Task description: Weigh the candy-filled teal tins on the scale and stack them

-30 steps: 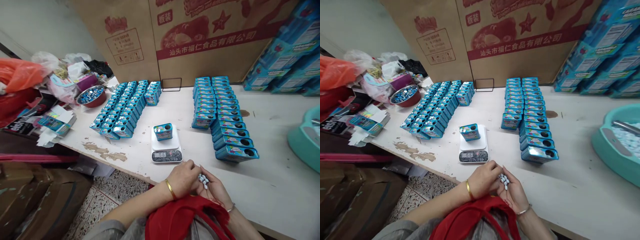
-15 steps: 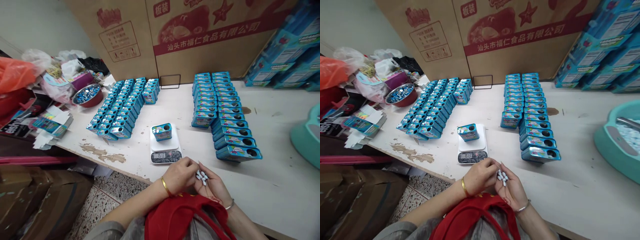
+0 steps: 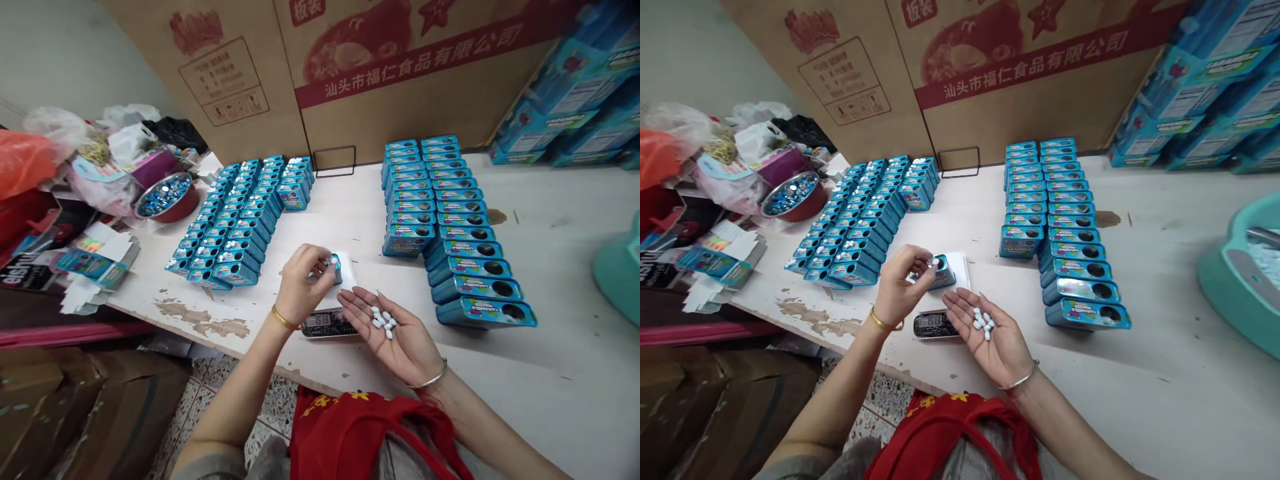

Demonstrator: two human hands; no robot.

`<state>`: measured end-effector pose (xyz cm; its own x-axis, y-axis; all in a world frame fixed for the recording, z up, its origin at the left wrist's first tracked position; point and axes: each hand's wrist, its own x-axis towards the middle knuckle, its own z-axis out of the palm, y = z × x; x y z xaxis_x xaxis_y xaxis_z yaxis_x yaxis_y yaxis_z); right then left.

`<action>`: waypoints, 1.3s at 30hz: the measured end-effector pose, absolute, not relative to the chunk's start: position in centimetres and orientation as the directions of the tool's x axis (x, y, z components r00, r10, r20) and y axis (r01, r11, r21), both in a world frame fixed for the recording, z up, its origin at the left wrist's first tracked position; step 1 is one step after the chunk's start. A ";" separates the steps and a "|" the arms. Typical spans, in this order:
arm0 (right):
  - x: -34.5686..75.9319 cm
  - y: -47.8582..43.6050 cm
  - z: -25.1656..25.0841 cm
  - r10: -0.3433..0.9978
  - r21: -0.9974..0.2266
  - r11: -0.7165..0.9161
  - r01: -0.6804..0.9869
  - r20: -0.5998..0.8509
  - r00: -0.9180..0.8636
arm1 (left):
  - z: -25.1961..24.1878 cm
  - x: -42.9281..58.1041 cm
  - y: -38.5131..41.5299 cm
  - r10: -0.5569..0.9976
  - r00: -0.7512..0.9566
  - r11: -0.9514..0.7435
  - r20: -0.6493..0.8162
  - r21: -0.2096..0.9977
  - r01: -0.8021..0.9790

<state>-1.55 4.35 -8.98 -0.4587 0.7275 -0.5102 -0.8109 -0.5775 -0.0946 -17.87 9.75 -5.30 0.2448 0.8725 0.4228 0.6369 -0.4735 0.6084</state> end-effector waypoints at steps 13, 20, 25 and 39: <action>-0.3 3.7 -10.8 0.713 -0.098 -0.574 -0.813 -0.548 -0.438 | -4.8 -19.7 11.5 0.869 0.271 -0.461 0.414 0.481 0.746; 0.3 3.1 -11.6 0.711 -0.110 -0.561 -0.821 -0.572 -0.409 | -4.0 -20.0 8.7 0.903 0.198 -0.417 0.383 0.661 0.625; -0.2 2.4 -11.9 0.678 -0.093 -0.624 -0.776 -0.559 -0.477 | -7.0 -16.1 4.9 0.854 0.385 -0.519 0.349 0.607 0.601; 3.4 0.5 -14.5 0.620 -0.276 -0.634 -0.723 -0.739 -0.262 | -9.4 -23.7 9.4 0.856 -0.076 -0.280 0.511 0.583 0.763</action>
<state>3.40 0.46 -14.51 -0.2622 0.6204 -0.7392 -0.7228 -0.6337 -0.2756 -23.65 9.37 -9.44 -0.0764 0.8559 0.5114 0.7627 -0.2802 0.5829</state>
